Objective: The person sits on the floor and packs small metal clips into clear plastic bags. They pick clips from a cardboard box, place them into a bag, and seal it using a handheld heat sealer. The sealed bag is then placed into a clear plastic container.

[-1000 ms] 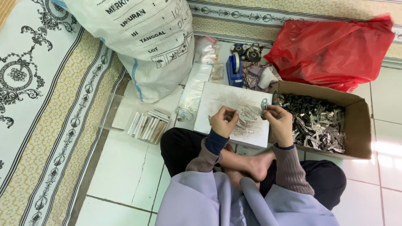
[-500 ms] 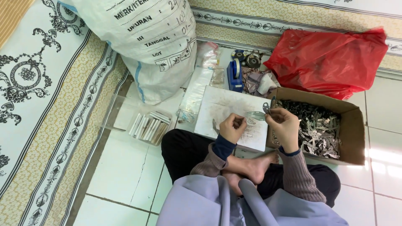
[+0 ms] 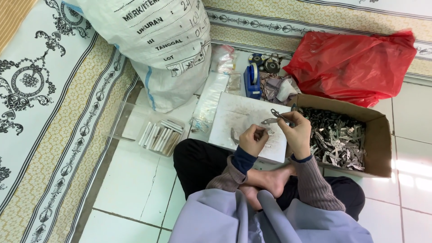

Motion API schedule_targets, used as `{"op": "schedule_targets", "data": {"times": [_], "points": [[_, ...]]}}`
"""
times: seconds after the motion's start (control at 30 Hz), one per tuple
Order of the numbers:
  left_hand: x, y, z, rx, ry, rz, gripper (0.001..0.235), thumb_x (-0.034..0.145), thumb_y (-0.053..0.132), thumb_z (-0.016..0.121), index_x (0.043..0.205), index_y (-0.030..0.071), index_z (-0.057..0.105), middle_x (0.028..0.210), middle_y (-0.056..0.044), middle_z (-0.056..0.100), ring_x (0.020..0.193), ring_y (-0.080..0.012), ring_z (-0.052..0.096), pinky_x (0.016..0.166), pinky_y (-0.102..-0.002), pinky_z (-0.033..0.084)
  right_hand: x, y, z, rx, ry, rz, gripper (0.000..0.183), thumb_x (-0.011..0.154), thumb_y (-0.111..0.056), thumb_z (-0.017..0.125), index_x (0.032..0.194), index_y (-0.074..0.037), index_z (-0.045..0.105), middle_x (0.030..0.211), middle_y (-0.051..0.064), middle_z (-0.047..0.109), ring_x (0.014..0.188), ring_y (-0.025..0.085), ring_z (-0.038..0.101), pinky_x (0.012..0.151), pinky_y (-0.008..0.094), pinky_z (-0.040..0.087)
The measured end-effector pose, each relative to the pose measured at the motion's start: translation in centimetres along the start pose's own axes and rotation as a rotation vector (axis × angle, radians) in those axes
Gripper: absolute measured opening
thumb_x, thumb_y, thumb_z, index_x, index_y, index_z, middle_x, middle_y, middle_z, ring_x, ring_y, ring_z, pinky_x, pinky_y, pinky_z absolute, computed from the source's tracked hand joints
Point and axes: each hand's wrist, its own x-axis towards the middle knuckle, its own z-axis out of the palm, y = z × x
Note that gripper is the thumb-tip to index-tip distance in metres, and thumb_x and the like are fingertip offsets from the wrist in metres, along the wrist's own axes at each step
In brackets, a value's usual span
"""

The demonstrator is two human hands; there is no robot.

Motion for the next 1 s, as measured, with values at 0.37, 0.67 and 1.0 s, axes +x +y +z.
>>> {"op": "schedule_targets", "data": {"times": [0.37, 0.67, 1.0], "points": [[1.4, 0.9, -1.5, -0.057, 0.021, 0.006, 0.007, 0.087, 0.002, 0.073, 0.085, 0.005, 0.067, 0.064, -0.011, 0.069, 0.05, -0.0218, 0.064, 0.047, -0.028, 0.052, -1.6, -4.0, -0.4, -0.142, 0.103, -0.121, 0.011, 0.089, -0.008, 0.08, 0.1, -0.009, 0.078, 0.086, 0.012, 0.076, 0.091, 0.029, 0.073, 0.075, 0.035, 0.056], [3.1, 3.3, -2.2, -0.123, -0.032, 0.078, 0.011, 0.089, 0.009, 0.079, 0.085, 0.006, 0.07, 0.063, -0.01, 0.069, 0.049, -0.0193, 0.064, 0.046, -0.025, 0.052, -1.4, -5.9, 0.2, -0.152, 0.065, -0.201, 0.008, 0.089, -0.01, 0.08, 0.097, -0.012, 0.078, 0.088, 0.01, 0.077, 0.092, 0.03, 0.074, 0.081, 0.039, 0.056], [4.7, 3.0, -3.3, -0.29, -0.141, -0.113, 0.009, 0.092, 0.01, 0.076, 0.089, 0.004, 0.069, 0.067, -0.012, 0.071, 0.05, -0.0168, 0.064, 0.047, -0.028, 0.052, -1.2, -6.6, -0.6, 0.23, -0.077, -0.151, 0.014, 0.091, 0.005, 0.074, 0.105, 0.002, 0.074, 0.098, 0.022, 0.075, 0.086, 0.027, 0.076, 0.076, 0.036, 0.06]]}}
